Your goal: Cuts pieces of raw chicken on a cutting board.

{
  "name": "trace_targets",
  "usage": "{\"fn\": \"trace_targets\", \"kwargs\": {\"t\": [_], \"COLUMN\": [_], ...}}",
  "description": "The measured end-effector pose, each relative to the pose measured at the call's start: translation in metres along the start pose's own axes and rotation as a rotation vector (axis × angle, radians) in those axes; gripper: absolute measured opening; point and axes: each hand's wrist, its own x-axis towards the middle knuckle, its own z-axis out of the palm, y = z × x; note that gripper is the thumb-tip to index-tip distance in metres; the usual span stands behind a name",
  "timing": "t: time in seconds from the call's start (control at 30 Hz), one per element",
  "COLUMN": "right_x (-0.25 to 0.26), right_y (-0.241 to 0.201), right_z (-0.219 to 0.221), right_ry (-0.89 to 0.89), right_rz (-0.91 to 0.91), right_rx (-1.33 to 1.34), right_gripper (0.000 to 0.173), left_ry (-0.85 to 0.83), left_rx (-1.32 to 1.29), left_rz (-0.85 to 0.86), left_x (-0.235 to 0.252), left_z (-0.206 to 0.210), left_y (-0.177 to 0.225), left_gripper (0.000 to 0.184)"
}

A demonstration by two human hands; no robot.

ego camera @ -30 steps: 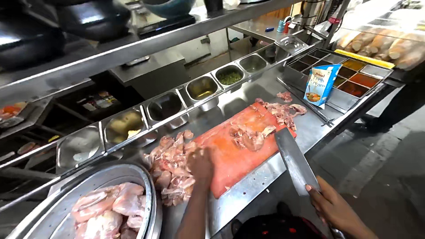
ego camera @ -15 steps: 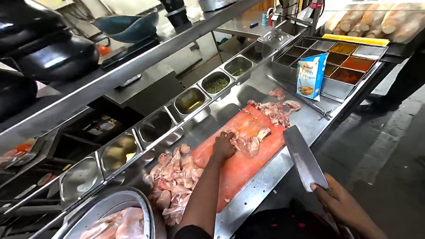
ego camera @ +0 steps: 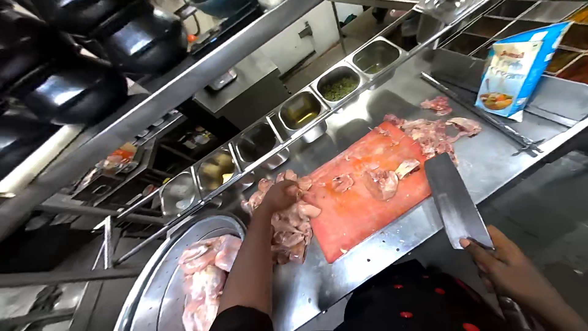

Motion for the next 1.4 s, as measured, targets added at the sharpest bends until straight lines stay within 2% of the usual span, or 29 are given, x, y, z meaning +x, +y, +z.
{"fn": "trace_targets", "kwargs": {"t": [0.27,0.4,0.47,0.53,0.63,0.7,0.73,0.8,0.9,0.97,1.0,1.07,1.13,1.2,1.23,1.4], "right_x": [0.013,0.015,0.017,0.019,0.021,0.017,0.016,0.013,0.007,0.005,0.004,0.002,0.000,-0.003,-0.004,-0.005], "right_y": [-0.009,-0.009,-0.010,-0.011,-0.016,-0.022,-0.023,-0.020,-0.005,0.005,0.009,0.012,0.010,0.006,0.005,-0.001], "right_z": [0.006,0.008,0.009,0.011,0.015,0.014,0.012,0.006,-0.001,-0.005,-0.006,-0.007,-0.008,-0.012,-0.015,-0.021], "right_ry": [-0.028,-0.028,-0.020,-0.023,-0.034,-0.040,-0.042,-0.039,0.025,0.078,0.100,0.122,0.123,0.108,0.099,0.087], "right_rz": [-0.027,-0.021,-0.005,-0.003,-0.001,-0.007,-0.016,-0.030,-0.055,-0.070,-0.062,-0.033,-0.003,0.003,0.001,-0.008], "right_rx": [0.014,0.034,0.044,0.047,0.048,0.035,0.019,-0.010,-0.049,-0.059,-0.050,-0.020,0.008,0.006,-0.007,-0.056], "right_gripper": [0.039,0.039,0.038,0.037,0.037,0.037,0.037,0.038,0.043,0.044,0.044,0.045,0.045,0.045,0.045,0.040], "left_ry": [0.085,0.094,0.109,0.142,0.131,0.119,0.127,0.224,0.188,0.186,0.196,0.165,0.011,-0.075,-0.060,0.148], "left_rx": [-0.348,-0.278,-0.117,-0.049,-0.042,0.143,0.246,0.397,0.483,0.468,0.432,0.300,0.214,0.268,0.287,0.314], "left_rz": [0.024,-0.016,-0.090,-0.075,0.198,0.303,0.284,0.141,-0.187,-0.222,-0.134,0.237,0.522,0.593,0.604,0.671], "left_x": [-0.025,-0.027,-0.017,-0.005,0.022,0.037,0.039,0.034,0.029,0.033,0.037,0.044,0.050,0.049,0.049,0.036], "left_z": [-0.006,-0.016,-0.020,-0.011,0.040,0.084,0.099,0.111,0.084,0.065,0.064,0.077,0.096,0.111,0.115,0.131], "left_y": [-0.010,-0.015,0.006,0.050,0.115,0.141,0.148,0.144,0.126,0.126,0.130,0.147,0.180,0.210,0.216,0.200], "left_gripper": [0.036,0.033,0.035,0.043,0.051,0.048,0.044,0.041,0.054,0.064,0.066,0.065,0.071,0.078,0.080,0.064]}}
